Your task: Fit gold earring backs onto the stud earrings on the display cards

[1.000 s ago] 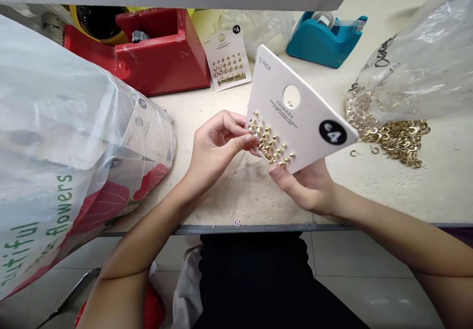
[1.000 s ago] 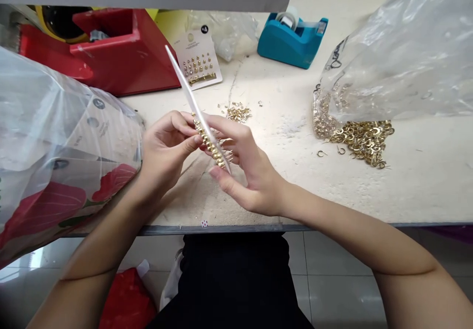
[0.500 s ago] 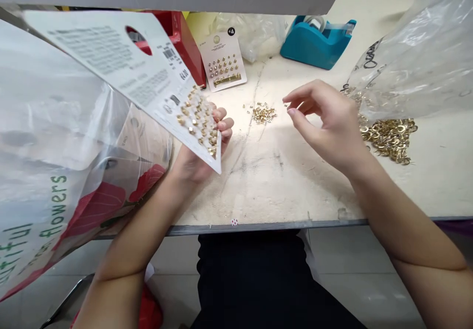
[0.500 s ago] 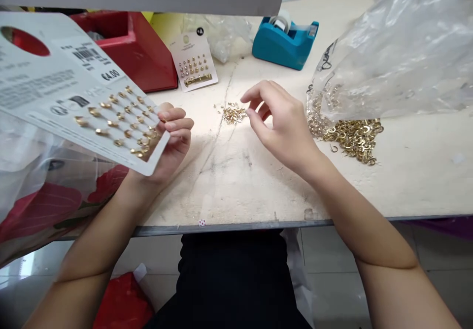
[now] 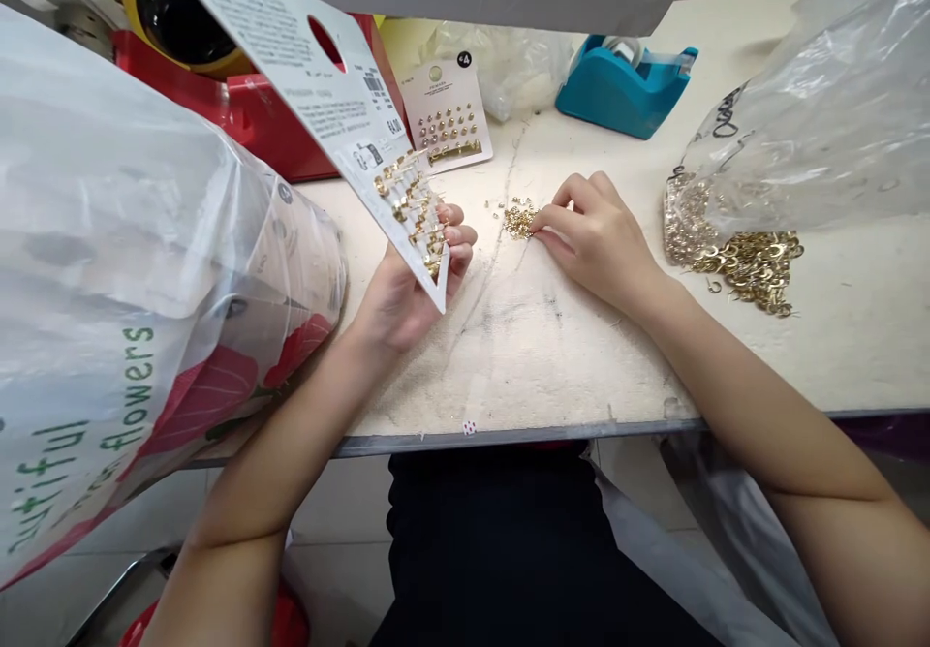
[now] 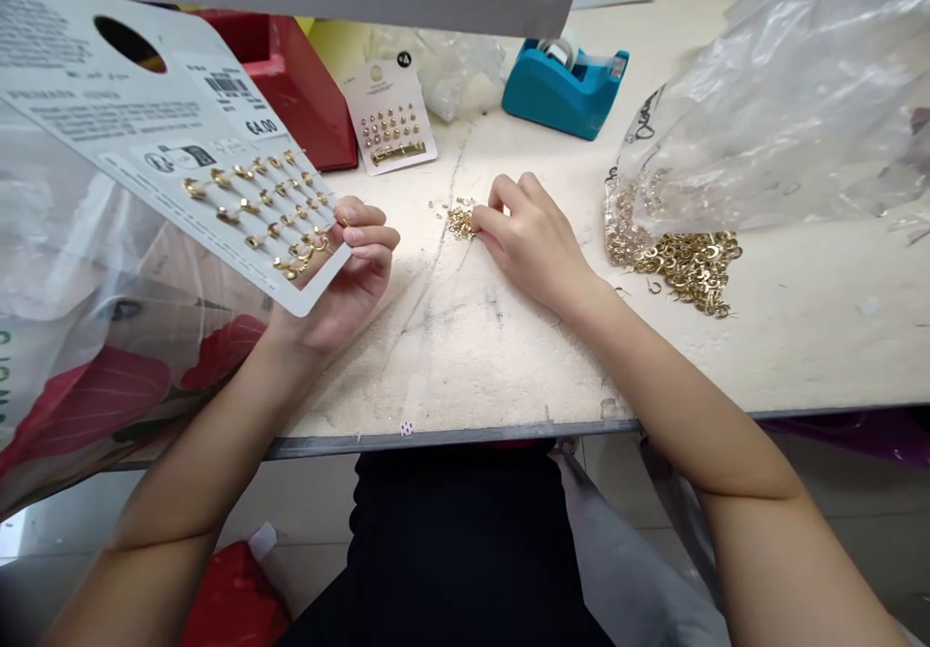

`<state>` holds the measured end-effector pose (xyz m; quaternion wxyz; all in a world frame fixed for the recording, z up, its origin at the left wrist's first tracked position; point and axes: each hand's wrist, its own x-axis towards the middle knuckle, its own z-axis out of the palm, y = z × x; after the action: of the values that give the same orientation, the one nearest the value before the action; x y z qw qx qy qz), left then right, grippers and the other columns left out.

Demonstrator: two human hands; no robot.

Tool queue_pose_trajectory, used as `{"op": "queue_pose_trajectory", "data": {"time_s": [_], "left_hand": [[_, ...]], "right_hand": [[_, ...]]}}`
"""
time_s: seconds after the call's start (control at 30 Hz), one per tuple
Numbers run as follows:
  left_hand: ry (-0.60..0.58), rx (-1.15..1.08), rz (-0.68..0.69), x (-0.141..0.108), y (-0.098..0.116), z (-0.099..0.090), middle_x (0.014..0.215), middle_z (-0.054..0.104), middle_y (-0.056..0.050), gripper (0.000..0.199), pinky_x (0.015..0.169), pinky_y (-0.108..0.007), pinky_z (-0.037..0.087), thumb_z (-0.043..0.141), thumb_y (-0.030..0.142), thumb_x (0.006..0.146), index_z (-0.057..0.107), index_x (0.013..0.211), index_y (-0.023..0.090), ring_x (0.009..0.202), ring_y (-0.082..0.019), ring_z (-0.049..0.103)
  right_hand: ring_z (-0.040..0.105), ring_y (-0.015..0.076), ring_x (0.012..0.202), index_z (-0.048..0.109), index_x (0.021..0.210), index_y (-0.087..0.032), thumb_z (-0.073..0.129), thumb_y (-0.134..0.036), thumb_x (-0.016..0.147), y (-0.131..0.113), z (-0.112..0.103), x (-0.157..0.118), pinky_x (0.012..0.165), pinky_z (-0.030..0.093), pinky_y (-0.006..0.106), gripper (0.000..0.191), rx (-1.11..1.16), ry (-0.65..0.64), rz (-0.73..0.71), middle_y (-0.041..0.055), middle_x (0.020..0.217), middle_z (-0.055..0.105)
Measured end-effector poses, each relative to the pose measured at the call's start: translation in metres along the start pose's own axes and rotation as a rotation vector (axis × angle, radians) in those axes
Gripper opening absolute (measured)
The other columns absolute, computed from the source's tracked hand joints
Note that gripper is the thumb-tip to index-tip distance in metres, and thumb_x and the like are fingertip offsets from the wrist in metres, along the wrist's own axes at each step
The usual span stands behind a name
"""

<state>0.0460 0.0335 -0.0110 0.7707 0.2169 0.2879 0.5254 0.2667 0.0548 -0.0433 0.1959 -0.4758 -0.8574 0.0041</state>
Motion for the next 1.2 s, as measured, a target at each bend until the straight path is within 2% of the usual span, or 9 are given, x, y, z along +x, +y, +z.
{"op": "queue_pose_trajectory", "data": {"time_s": [0.17, 0.27, 0.4, 0.67, 0.9, 1.07, 1.2], "left_hand": [[-0.094, -0.041, -0.093, 0.000, -0.003, -0.001, 0.077, 0.050, 0.003, 0.042, 0.058, -0.006, 0.051, 0.091, 0.014, 0.056, 0.052, 0.070, 0.017, 0.064, -0.001, 0.049], [-0.096, -0.069, -0.140, -0.001, -0.005, 0.002, 0.077, 0.049, 0.003, 0.046, 0.056, -0.007, 0.050, 0.094, 0.015, 0.052, 0.051, 0.069, 0.017, 0.062, -0.001, 0.048], [-0.093, -0.022, -0.136, -0.003, -0.006, 0.005, 0.076, 0.048, 0.002, 0.045, 0.055, -0.008, 0.050, 0.090, 0.013, 0.056, 0.048, 0.068, 0.017, 0.062, -0.002, 0.048], [-0.078, -0.129, -0.149, -0.002, -0.004, 0.004, 0.078, 0.051, 0.003, 0.044, 0.056, -0.007, 0.051, 0.093, 0.012, 0.054, 0.053, 0.070, 0.017, 0.063, -0.001, 0.049], [-0.105, -0.149, -0.155, -0.003, -0.003, 0.005, 0.076, 0.051, 0.004, 0.043, 0.058, -0.005, 0.051, 0.093, 0.010, 0.054, 0.055, 0.072, 0.017, 0.062, 0.000, 0.051], [-0.115, -0.255, -0.213, -0.004, -0.002, 0.007, 0.072, 0.052, 0.005, 0.039, 0.057, -0.003, 0.051, 0.091, 0.003, 0.055, 0.058, 0.073, 0.016, 0.061, 0.001, 0.054], [-0.135, -0.259, -0.215, -0.004, -0.002, 0.007, 0.072, 0.052, 0.005, 0.040, 0.057, -0.004, 0.051, 0.090, 0.002, 0.055, 0.057, 0.073, 0.015, 0.061, 0.001, 0.054]], "right_hand": [[0.056, 0.0284, 0.092, 0.062, 0.085, -0.020, 0.046, -0.015, 0.098, -0.002, -0.005, 0.003, 0.073, 0.052, 0.047, 0.021, -0.040, -0.053, -0.031, 0.0121, 0.095, 0.061], [0.056, 0.0285, 0.093, 0.059, 0.083, -0.020, 0.046, -0.011, 0.095, -0.004, -0.010, 0.003, 0.073, 0.051, 0.045, 0.020, 0.016, -0.061, -0.014, 0.0119, 0.095, 0.061], [0.057, 0.0283, 0.094, 0.058, 0.085, -0.020, 0.049, -0.008, 0.092, -0.003, -0.011, 0.001, 0.074, 0.052, 0.045, 0.017, 0.066, -0.041, 0.003, 0.0106, 0.095, 0.061], [0.056, 0.0288, 0.097, 0.063, 0.094, -0.020, 0.051, -0.009, 0.093, 0.005, -0.007, -0.001, 0.079, 0.052, 0.046, 0.016, 0.057, 0.006, 0.036, 0.0106, 0.100, 0.060], [0.054, 0.0284, 0.096, 0.065, 0.088, -0.022, 0.050, -0.018, 0.098, -0.002, -0.008, 0.002, 0.075, 0.050, 0.044, 0.018, 0.047, -0.051, -0.021, 0.0115, 0.098, 0.059], [0.055, 0.0293, 0.096, 0.062, 0.085, -0.019, 0.049, -0.013, 0.096, -0.001, -0.007, 0.004, 0.080, 0.052, 0.048, 0.018, 0.084, -0.073, -0.003, 0.0124, 0.097, 0.059], [0.055, 0.0279, 0.096, 0.061, 0.084, -0.018, 0.056, -0.012, 0.093, 0.002, -0.012, 0.002, 0.078, 0.052, 0.044, 0.011, 0.116, -0.086, -0.053, 0.0106, 0.094, 0.059]]}}
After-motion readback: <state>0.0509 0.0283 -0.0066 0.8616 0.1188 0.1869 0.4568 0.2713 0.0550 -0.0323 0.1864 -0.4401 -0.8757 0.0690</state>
